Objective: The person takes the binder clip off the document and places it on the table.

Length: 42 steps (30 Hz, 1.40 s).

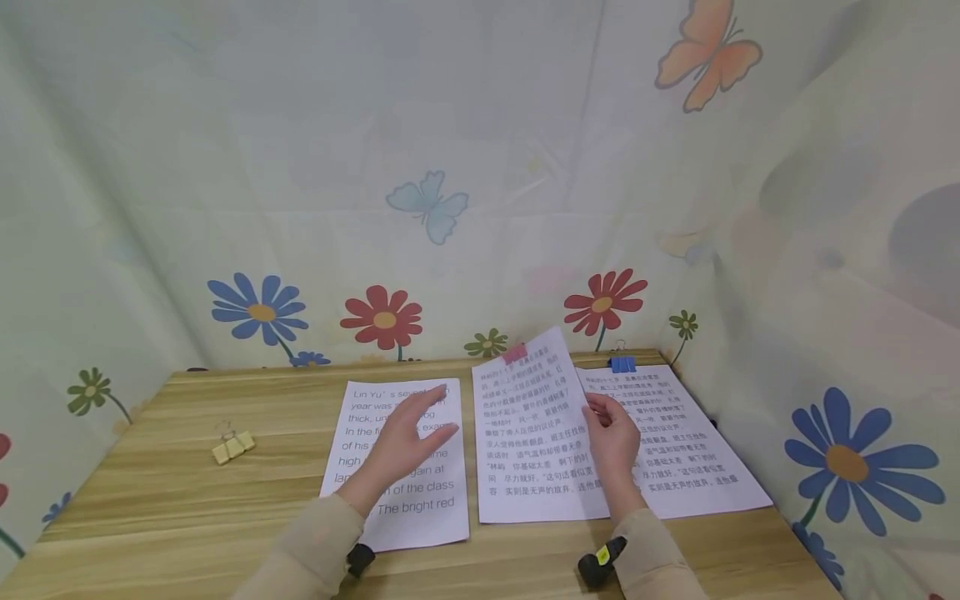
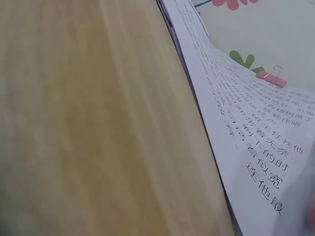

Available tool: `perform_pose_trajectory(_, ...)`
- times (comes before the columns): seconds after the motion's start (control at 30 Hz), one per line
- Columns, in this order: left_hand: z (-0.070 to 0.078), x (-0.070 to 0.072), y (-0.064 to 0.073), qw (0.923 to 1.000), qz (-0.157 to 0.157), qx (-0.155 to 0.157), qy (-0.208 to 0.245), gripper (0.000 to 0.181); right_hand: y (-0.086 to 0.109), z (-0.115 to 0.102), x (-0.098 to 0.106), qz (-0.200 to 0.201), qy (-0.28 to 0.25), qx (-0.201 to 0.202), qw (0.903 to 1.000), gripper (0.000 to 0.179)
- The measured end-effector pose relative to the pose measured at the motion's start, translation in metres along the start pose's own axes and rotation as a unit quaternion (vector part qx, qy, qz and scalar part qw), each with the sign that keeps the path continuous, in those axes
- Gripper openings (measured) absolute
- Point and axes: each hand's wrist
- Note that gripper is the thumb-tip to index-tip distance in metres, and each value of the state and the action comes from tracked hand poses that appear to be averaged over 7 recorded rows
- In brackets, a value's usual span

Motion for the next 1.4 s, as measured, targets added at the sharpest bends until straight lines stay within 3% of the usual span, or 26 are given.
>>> perform_pose_trajectory(0.33, 0.005, 0.002, -0.015, 0.9992, 0.030, -0.025, 0.006, 0.061, 0.002, -0.017, 0.011, 0.016, -0.045, 0.028, 0.9984, 0.022)
perform_pose_trajectory(0.53, 0.014, 0.014, -0.028, 0.9991, 0.036, -0.023, 0.007, 0.062, -0.001, -0.030, 0.021, 0.039, -0.097, 0.065, 0.9925, 0.022)
perform_pose_trajectory(0.83, 0.032, 0.036, -0.048, 0.9982, 0.049, -0.033, 0.012, 0.066, 0.003, -0.059, 0.033, 0.034, -0.140, 0.070, 0.9871, 0.023)
perform_pose_trajectory(1.1, 0.049, 0.060, -0.066, 0.9944, 0.083, -0.064, 0.014, 0.064, 0.013, -0.081, 0.036, 0.042, -0.212, 0.099, 0.9712, 0.022)
perform_pose_trajectory(1.3, 0.068, 0.081, -0.078, 0.9895, 0.105, -0.099, 0.012, 0.065, 0.020, -0.093, 0.030, 0.033, -0.288, 0.108, 0.9510, 0.021)
perform_pose_trajectory(1.4, 0.077, 0.089, -0.083, 0.9893, 0.108, -0.097, 0.012, 0.067, 0.022, -0.093, 0.027, 0.025, -0.310, 0.116, 0.9432, 0.020)
Point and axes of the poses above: each hand's wrist, its own y-axis away from the middle knuckle, its own x-axis out of the back of the hand, z = x × y, and after that the axes turned 3 degrees about -y, right-handed
